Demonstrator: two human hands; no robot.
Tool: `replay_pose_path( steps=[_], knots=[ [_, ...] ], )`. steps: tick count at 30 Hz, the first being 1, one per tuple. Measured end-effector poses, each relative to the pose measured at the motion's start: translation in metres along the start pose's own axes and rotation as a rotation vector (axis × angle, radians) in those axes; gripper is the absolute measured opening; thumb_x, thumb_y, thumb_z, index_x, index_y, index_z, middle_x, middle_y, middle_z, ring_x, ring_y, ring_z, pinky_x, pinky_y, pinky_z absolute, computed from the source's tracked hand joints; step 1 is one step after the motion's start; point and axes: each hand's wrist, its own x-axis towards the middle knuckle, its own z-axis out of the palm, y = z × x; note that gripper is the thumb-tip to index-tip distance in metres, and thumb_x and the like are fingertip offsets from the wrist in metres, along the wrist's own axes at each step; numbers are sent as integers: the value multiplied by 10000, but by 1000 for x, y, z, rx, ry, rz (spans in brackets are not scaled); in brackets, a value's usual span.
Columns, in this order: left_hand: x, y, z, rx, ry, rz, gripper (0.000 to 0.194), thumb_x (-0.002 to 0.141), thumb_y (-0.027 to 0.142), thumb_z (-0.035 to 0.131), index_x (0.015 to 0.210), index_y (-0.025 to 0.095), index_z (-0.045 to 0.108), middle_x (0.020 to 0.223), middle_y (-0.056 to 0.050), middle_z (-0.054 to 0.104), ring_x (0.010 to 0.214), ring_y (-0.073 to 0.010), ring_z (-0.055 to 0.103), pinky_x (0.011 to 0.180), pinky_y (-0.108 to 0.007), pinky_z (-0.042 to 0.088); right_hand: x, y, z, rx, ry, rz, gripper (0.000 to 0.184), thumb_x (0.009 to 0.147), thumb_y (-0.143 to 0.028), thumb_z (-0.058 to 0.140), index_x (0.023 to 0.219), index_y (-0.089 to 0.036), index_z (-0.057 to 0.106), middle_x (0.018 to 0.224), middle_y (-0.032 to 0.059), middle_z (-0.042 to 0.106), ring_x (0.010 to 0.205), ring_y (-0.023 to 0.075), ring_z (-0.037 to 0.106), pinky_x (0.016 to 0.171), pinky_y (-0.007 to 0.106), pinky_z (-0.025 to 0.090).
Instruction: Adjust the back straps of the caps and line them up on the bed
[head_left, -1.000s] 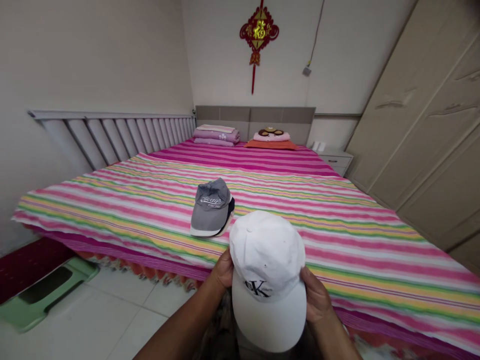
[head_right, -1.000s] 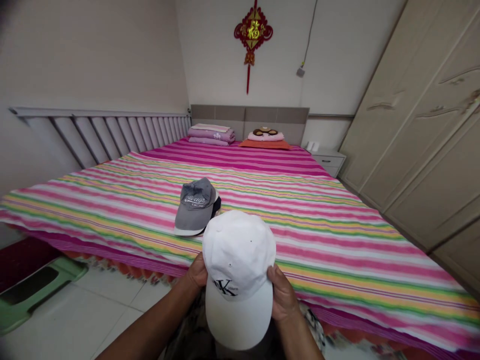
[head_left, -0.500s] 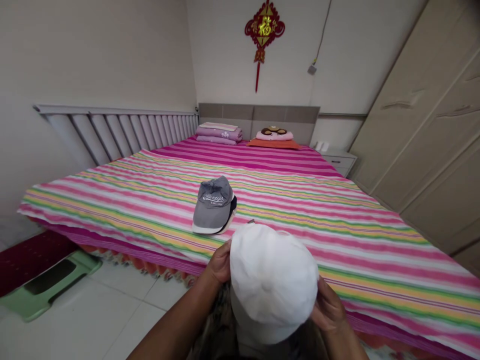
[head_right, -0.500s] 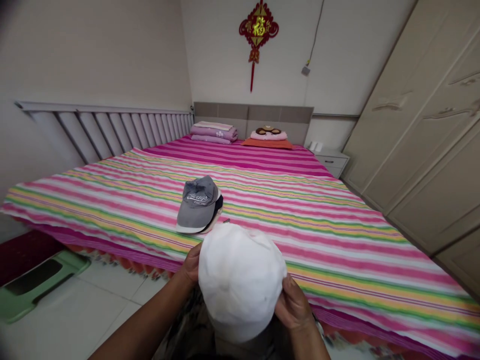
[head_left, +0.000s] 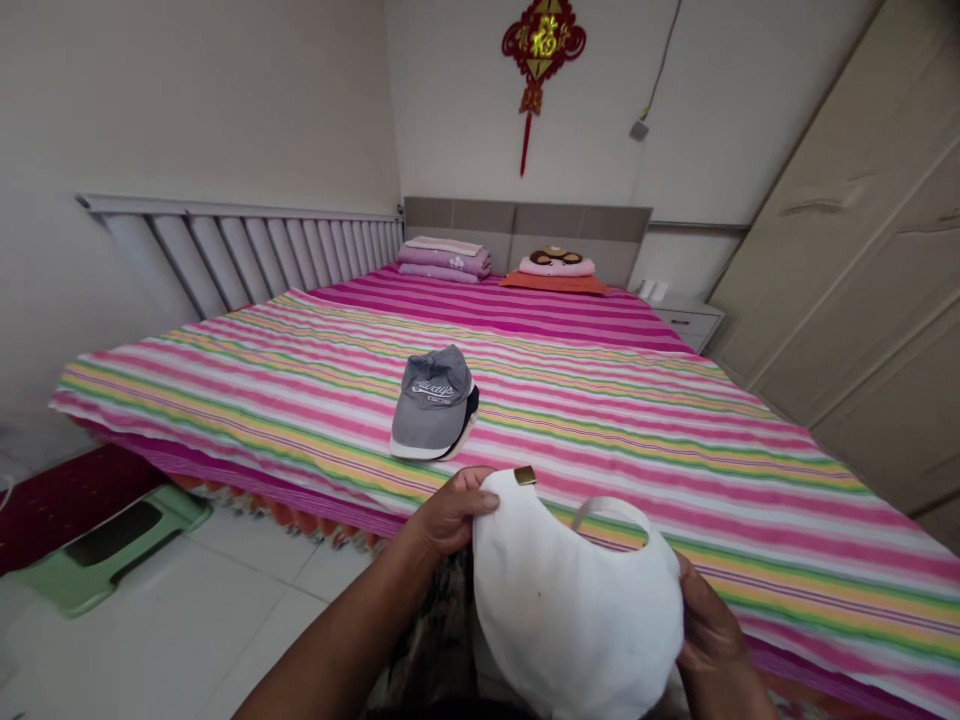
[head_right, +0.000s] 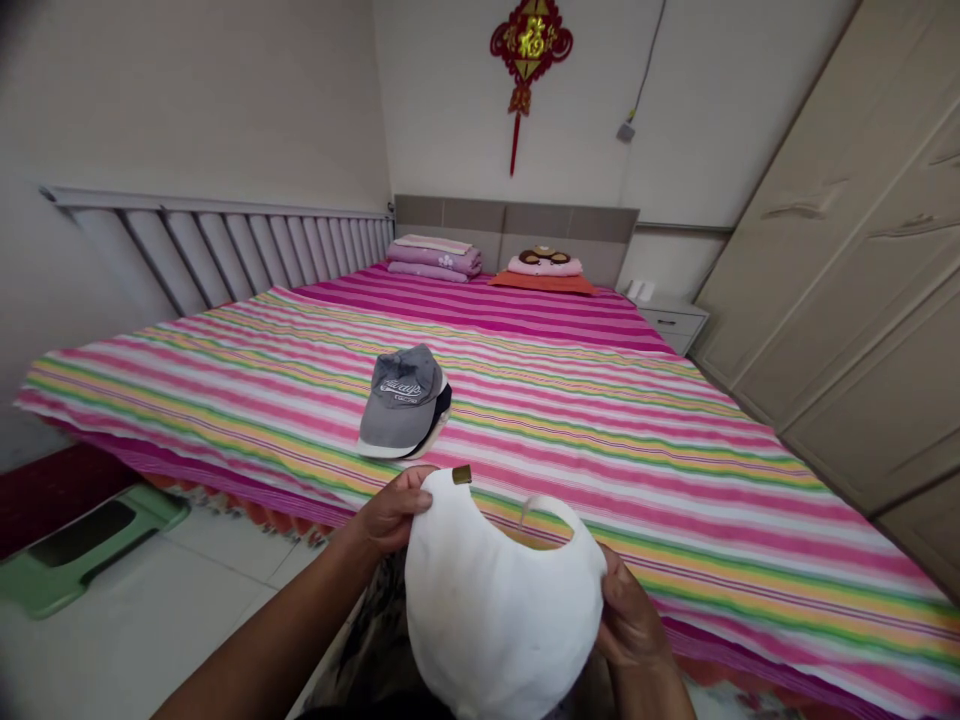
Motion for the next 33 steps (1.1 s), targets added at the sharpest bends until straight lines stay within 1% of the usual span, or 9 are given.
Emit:
replay_pose_path(
  steps=[5,10,12,15,19,22,25,30,33],
  knots=[
    [-1,2,5,127,72,-56,305,463,274,775,664,84,646,567,-57,642,433,-121,552,432,-208,410,-6,-11,17,-79,-135,80,239,461,-264,774,607,-185,602,504,-1,574,435,128,503,436,237,392],
    [-1,10,11,249,91,-48,296,454,268,779,634,92,624,536,-31,612,424,-93,519,420,-183,377,-14,-24,35,-120,-194,77,315,483,-391,765,638,-178,592,524,-6,517,448,110,442,423,221,335],
    [-1,12,13,277,95,-61,300,457,277,777,637,93,624,543,-31,610,431,-94,520,422,-183,376,-17,-28,39,-205,-196,40,297,529,-414,743,608,-167,598,525,-1,518,453,105,428,429,220,326],
    [-1,11,16,284,117,-75,309,458,294,776,640,93,626,516,-21,593,402,-84,498,400,-178,354,-20,-30,44,-323,-195,-51,220,589,-355,719,600,-169,603,569,21,552,509,130,461,477,246,354],
    [0,8,15,280,121,-83,320,448,301,781,643,96,632,489,-6,576,375,-69,467,380,-170,323,-22,-31,53,-276,-236,-141,196,627,-356,696,636,-195,585,526,10,523,536,150,471,521,274,367],
    [1,5,14,290,95,-101,301,469,296,776,644,97,634,474,4,563,367,-58,444,375,-165,302,-21,-31,58,-201,-252,-171,253,714,-436,605,641,-196,569,420,-38,384,427,102,361,466,248,307],
    [3,3,14,251,64,-110,289,498,305,765,650,97,633,488,2,564,375,-57,447,386,-169,311,-19,-29,65,-219,-201,-131,339,797,-475,478,650,-180,553,405,-56,313,392,77,233,429,234,226],
    [4,-5,19,134,-71,-107,284,562,327,735,680,93,627,632,-53,619,499,-88,529,488,-190,390,-16,-22,85,-355,-179,-91,392,785,-554,436,806,-173,527,442,-50,384,413,83,224,438,232,200],
    [4,-10,22,101,-142,-99,281,611,349,702,700,99,612,701,-95,652,555,-119,569,510,-202,411,-12,-20,95,-366,-141,-94,378,804,-550,403,726,-188,481,450,-45,427,393,80,250,423,227,206]
  ],
)
